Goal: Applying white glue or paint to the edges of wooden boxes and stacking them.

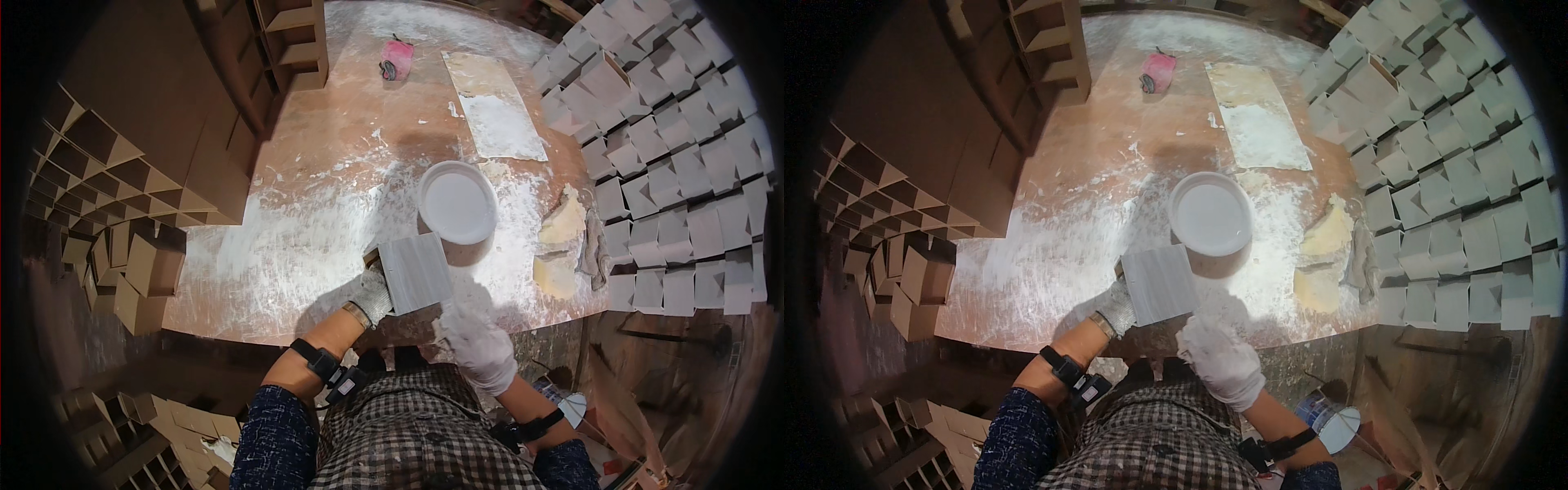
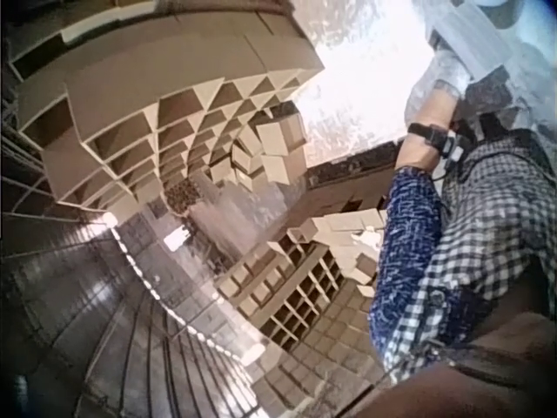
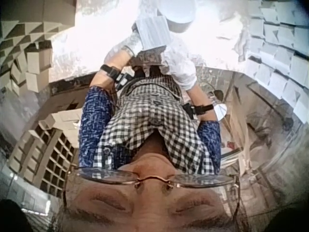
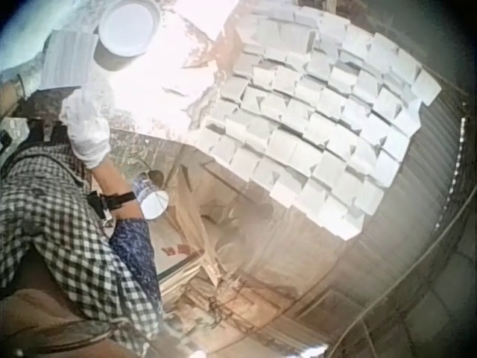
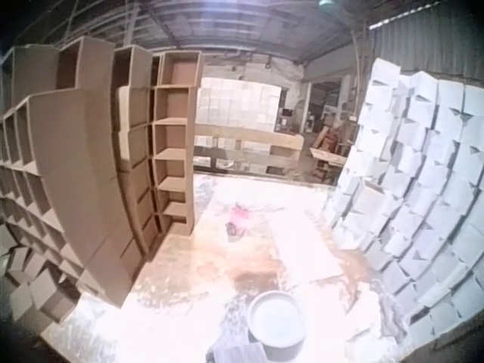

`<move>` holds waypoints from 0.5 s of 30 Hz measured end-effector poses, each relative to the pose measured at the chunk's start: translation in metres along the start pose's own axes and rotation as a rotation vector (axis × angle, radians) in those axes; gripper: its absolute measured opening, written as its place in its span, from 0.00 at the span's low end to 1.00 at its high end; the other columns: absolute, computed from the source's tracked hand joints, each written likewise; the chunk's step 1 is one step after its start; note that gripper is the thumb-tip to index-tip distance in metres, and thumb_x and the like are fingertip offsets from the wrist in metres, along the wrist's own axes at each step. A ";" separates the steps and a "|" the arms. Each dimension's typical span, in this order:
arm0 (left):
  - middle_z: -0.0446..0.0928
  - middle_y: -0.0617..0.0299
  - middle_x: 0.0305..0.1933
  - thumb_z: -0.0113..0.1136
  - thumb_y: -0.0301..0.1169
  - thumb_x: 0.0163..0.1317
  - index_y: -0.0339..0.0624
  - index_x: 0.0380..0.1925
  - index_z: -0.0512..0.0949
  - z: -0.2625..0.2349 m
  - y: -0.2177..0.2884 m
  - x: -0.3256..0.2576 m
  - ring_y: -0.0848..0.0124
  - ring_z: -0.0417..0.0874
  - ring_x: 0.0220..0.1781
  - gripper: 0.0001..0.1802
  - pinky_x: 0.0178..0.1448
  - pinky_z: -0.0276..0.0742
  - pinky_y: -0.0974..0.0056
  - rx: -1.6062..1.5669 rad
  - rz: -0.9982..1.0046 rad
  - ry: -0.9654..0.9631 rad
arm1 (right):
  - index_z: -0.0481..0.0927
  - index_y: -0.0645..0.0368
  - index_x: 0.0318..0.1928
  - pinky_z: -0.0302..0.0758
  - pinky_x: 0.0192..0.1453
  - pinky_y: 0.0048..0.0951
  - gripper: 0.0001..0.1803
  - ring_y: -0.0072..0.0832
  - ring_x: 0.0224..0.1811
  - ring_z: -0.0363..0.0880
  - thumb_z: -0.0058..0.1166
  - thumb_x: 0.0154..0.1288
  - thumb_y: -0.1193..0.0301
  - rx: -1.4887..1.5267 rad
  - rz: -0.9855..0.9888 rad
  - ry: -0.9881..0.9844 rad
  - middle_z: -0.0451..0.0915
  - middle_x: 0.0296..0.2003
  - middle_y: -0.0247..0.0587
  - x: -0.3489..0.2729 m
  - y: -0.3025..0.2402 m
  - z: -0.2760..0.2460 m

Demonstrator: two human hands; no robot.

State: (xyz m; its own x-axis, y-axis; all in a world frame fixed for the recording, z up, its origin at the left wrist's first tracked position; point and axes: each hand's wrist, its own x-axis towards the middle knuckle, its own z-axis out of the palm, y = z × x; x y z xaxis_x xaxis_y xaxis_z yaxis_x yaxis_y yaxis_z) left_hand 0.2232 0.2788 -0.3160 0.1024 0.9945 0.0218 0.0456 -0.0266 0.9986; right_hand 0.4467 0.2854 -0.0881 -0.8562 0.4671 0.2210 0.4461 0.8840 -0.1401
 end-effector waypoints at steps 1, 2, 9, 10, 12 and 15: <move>0.66 0.57 0.64 0.41 0.45 0.67 0.47 0.61 0.64 0.000 0.008 0.003 0.60 0.66 0.65 0.26 0.68 0.62 0.55 0.126 -0.015 -0.021 | 0.77 0.58 0.47 0.73 0.57 0.27 0.16 0.37 0.56 0.74 0.54 0.56 0.70 -0.009 0.064 -0.079 0.77 0.49 0.40 -0.004 0.003 0.000; 0.66 0.57 0.64 0.43 0.45 0.67 0.46 0.62 0.65 -0.002 0.019 0.002 0.60 0.66 0.65 0.26 0.68 0.61 0.56 0.301 -0.038 -0.044 | 0.76 0.58 0.47 0.73 0.55 0.27 0.16 0.36 0.54 0.75 0.53 0.58 0.71 0.186 0.233 -0.298 0.77 0.48 0.40 0.023 -0.003 -0.032; 0.62 0.53 0.67 0.47 0.42 0.65 0.44 0.63 0.64 0.003 0.115 0.019 0.58 0.60 0.69 0.28 0.71 0.56 0.59 1.028 0.023 -0.193 | 0.76 0.59 0.45 0.72 0.56 0.37 0.16 0.37 0.48 0.75 0.51 0.53 0.72 0.112 0.002 0.308 0.76 0.46 0.42 0.111 0.011 -0.007; 0.60 0.53 0.68 0.45 0.42 0.67 0.43 0.64 0.62 0.007 0.119 0.021 0.58 0.58 0.70 0.28 0.71 0.55 0.60 1.096 0.027 -0.194 | 0.77 0.59 0.47 0.71 0.59 0.37 0.18 0.37 0.50 0.76 0.53 0.53 0.73 0.053 -0.009 0.233 0.77 0.47 0.44 0.108 0.010 0.001; 0.59 0.53 0.69 0.43 0.41 0.68 0.42 0.65 0.61 0.003 0.100 0.011 0.60 0.57 0.71 0.27 0.72 0.54 0.60 0.937 -0.141 -0.205 | 0.78 0.60 0.48 0.71 0.62 0.38 0.19 0.36 0.54 0.77 0.55 0.52 0.76 0.011 -0.086 0.226 0.77 0.50 0.45 0.096 0.001 0.015; 0.60 0.53 0.68 0.41 0.37 0.69 0.42 0.65 0.59 0.001 -0.008 -0.028 0.62 0.57 0.71 0.26 0.73 0.53 0.60 0.718 0.137 -0.019 | 0.77 0.62 0.45 0.70 0.63 0.37 0.17 0.34 0.55 0.75 0.54 0.51 0.77 0.204 -0.184 0.175 0.77 0.49 0.43 0.047 -0.013 0.004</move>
State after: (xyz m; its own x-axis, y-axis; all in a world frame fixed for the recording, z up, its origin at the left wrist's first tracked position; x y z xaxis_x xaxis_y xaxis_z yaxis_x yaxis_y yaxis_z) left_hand 0.2205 0.2515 -0.3247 0.1708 0.9758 0.1366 0.6709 -0.2167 0.7092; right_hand 0.3997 0.2958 -0.0797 -0.8519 0.3117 0.4208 0.2109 0.9397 -0.2691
